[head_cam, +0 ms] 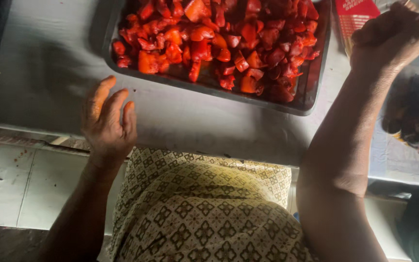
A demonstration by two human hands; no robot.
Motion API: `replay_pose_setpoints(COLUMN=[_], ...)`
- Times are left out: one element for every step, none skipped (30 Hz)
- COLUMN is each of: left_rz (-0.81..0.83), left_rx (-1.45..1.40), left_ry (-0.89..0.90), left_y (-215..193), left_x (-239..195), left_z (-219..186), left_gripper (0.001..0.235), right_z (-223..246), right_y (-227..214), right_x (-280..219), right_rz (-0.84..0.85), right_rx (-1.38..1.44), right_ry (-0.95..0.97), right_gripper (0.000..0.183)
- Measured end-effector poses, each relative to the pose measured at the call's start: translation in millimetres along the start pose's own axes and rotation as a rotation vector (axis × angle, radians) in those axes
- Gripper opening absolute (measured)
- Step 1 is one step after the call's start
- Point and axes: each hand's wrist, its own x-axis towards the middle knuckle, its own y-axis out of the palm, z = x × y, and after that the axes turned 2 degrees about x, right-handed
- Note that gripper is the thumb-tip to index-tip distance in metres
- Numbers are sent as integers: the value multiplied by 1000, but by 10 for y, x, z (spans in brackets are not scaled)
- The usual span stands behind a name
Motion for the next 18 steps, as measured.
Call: replay_pose_setpoints(left_rz=[19,42,58,73,87,90,93,91,132,175,217,240,263,286,303,321,339,344], left_rx=[-15,-32,11,56,102,65,27,-6,-53,-100,-146,-177,-207,-239,-269,-299,-329,-356], left_ry=[-12,-23,-13,0,13,53,94,134,136,139,142,174,207,236,272,308,344,374], left_y=[-3,1,5,-9,-24,-9,31,75,122,186,272,394,524,640,746,855,968,1089], left_x=[2,18,44,82,129,198,290,391,484,568,649,749,847,926,991,1041,1080,1127], left_z=[5,-7,-37,-73,-123,-178,-231,-288,-357,-435,-518,-602,-686,-770,-854,-944,-1039,-1126], left_gripper=[24,25,26,27,28,29,30,30,29,29,28,27,27,26,24,23,21,17], right_z=[-40,-63,-82,-113,-114,-79,-43,-45,-8,8,35,50,68,89,89,106,118,118], right_y=[-136,-292,-455,-612,-753,-862,-934,-956,-933,-881,-809,-725,-650,-576,-503,-468,-451,-446], right_x=[28,48,67,87,116,145,152,129,120,93,66,47,11,-15,-15,-47,-71,-66], right_rz=[58,54,50,48,79,111,165,217,290,353,416,468,458,449,379,258,134,-38], right_rx=[93,106,119,135,153,169,150,141,96,63,31,8,45,80,175,324,474,677], right_ry=[48,70,92,112,129,143,142,143,129,116,101,82,87,96,127,167,188,217], right_gripper=[25,26,27,28,27,31,35,40,43,45,47,47,46,46,45,44,43,42])
